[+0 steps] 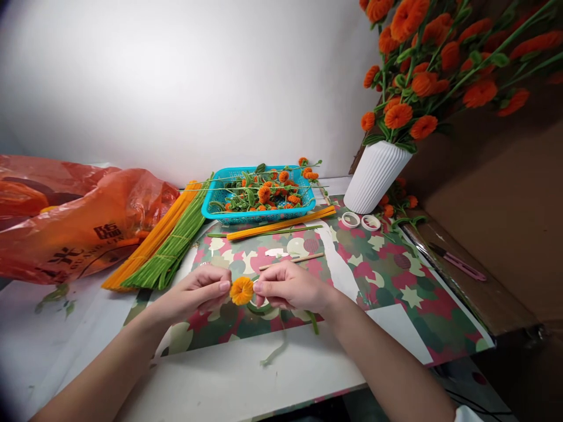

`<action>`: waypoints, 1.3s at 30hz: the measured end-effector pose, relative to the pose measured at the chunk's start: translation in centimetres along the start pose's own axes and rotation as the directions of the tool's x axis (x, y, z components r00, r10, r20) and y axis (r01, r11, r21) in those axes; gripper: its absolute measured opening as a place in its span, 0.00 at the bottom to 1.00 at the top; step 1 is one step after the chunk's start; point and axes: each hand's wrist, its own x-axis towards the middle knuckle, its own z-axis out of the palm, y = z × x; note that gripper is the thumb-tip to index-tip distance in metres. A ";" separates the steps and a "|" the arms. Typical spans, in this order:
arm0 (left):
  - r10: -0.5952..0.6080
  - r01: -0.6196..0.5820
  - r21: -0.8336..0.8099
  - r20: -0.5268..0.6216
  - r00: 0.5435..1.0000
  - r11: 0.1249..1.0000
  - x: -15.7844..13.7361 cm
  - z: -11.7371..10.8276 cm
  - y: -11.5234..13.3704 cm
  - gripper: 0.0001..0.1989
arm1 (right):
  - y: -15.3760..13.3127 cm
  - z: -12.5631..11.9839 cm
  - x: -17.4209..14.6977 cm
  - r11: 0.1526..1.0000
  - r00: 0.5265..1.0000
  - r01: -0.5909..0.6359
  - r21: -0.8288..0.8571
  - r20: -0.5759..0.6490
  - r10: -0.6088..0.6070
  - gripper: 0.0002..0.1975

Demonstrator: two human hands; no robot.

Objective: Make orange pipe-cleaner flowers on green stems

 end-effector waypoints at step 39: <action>0.771 -0.428 0.759 -0.149 0.619 0.490 0.7 3.3 -0.5 0.06 | 0.1 0.9 0.0 0.999 0.996 -0.040 -0.011 0.081 0.040 0.13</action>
